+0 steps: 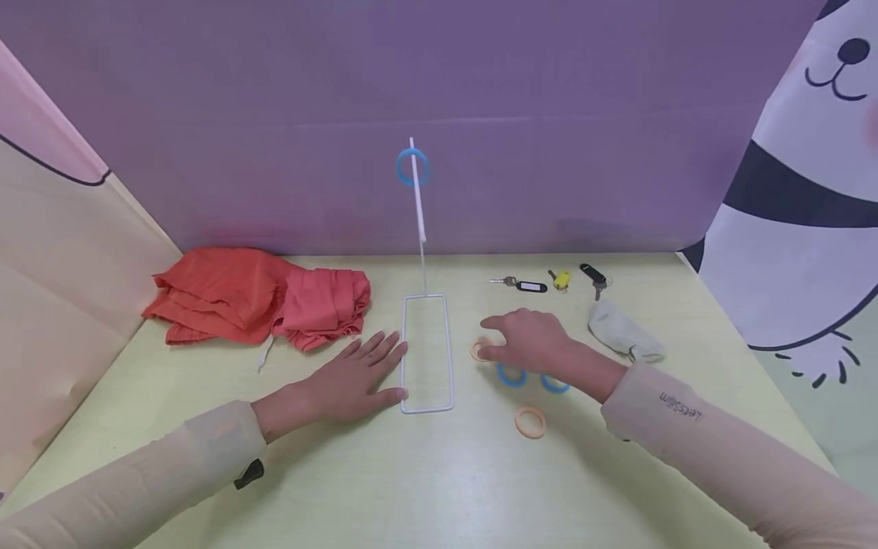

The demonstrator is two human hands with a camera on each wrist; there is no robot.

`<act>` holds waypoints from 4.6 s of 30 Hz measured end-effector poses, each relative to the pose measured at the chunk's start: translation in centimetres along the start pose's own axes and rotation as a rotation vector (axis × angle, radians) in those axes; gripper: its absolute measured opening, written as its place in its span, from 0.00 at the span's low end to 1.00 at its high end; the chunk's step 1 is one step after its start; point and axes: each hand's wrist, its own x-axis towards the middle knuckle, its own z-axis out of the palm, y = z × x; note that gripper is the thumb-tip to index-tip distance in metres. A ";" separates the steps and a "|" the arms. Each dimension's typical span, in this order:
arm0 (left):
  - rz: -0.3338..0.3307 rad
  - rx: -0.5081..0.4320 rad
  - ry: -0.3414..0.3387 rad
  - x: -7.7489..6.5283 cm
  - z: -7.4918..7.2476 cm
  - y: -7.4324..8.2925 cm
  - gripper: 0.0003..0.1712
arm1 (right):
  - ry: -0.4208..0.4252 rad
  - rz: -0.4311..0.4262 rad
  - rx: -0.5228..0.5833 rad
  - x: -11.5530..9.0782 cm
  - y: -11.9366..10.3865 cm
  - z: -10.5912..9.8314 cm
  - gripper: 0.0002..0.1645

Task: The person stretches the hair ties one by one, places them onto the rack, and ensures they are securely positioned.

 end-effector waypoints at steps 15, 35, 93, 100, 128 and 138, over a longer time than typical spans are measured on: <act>-0.002 0.014 0.000 0.1 0.0 -0.1 0.49 | -0.086 0.022 0.045 1.0 0.2 1.9 0.26; -0.001 0.020 0.002 0.1 0.2 -0.2 0.49 | 0.188 -0.158 -0.096 0.9 0.4 3.5 0.06; -0.011 0.027 -0.022 -0.1 0.0 0.1 0.49 | 1.233 -0.626 -0.193 -1.9 -8.6 -11.5 0.12; -0.004 0.019 -0.021 0.0 0.0 0.1 0.48 | 1.219 -0.614 -0.232 0.5 -8.2 -11.9 0.11; 0.005 0.022 -0.023 0.2 -0.3 0.0 0.48 | 1.091 -0.463 -0.313 6.4 -7.1 -13.8 0.09; 0.000 0.027 -0.018 0.5 -0.2 -0.3 0.48 | 1.097 -0.453 -0.324 7.1 -6.9 -13.8 0.07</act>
